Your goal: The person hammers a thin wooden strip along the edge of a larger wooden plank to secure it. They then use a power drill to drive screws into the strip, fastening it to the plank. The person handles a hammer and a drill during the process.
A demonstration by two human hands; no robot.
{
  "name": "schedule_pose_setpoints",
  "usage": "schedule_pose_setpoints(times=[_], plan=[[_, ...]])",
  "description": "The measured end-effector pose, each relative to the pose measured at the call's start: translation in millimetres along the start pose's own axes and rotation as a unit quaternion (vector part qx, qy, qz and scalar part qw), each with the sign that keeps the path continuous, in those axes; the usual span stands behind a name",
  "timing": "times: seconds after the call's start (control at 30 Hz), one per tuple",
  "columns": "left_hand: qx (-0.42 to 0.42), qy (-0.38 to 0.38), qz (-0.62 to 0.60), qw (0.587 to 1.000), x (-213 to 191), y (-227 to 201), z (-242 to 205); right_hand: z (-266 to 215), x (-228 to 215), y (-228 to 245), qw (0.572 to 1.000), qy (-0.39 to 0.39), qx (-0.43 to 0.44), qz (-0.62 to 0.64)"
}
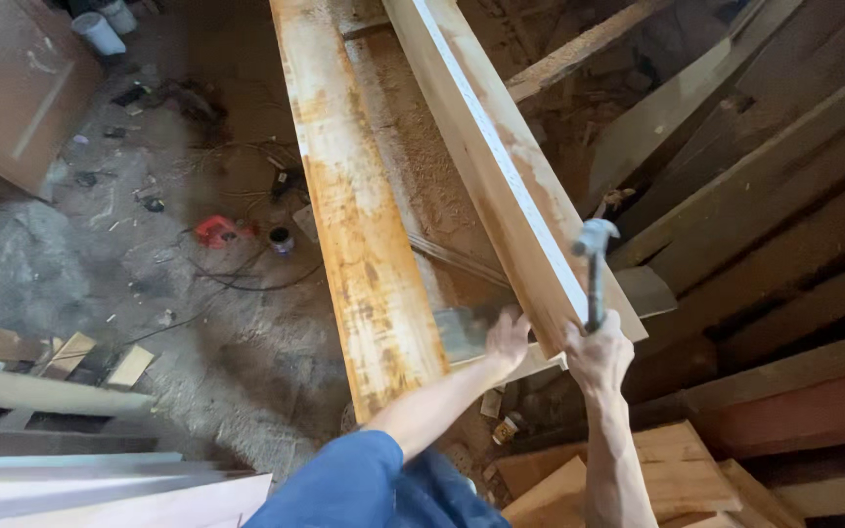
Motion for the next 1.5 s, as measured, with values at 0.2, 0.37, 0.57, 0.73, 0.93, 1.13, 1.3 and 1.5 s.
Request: schedule_pose_setpoints(times=[0.2,0.37,0.57,0.73,0.93,1.13,1.3,1.5], plan=[[-0.063,0.009,-0.212,0.975,83.8,45.0,10.6,3.0,-19.8,10.2,0.997,0.032,-0.042,0.054],[-0.020,0.035,-0.382,0.923,76.9,56.4,10.4,-6.8,-32.7,20.6,0.994,0.038,-0.059,0.087],[-0.040,0.040,-0.346,0.936,6.5,31.0,-25.2,-9.1,-26.1,40.9,0.985,0.121,-0.045,0.115],[0.019,0.030,-0.315,0.948,-7.4,10.4,-46.2,-11.7,-33.3,41.7,0.989,0.099,-0.096,0.055],[0.012,-0.086,-0.291,0.953,-32.3,-9.2,-23.2,-8.1,-43.4,49.7,0.977,0.169,-0.121,-0.038],[0.002,-0.105,-0.256,0.961,-53.6,-9.5,-16.1,-12.3,-56.7,71.1,0.967,0.075,-0.230,-0.077],[0.030,-0.104,-0.339,0.935,-64.6,14.4,-17.4,-18.0,-75.5,96.5,0.948,-0.016,-0.295,-0.116],[0.042,-0.185,-0.350,0.917,-113.9,76.8,-63.8,-63.8,-30.7,122.9,0.971,0.216,-0.102,-0.030]])
Point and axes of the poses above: each hand's wrist, its own z-axis towards the middle knuckle, its own x-axis out of the palm, y = z × x, the point moved 2 cm from there along z, towards the middle knuckle, and after that the axes turned 5 degrees about -y, right-handed, at the moved point
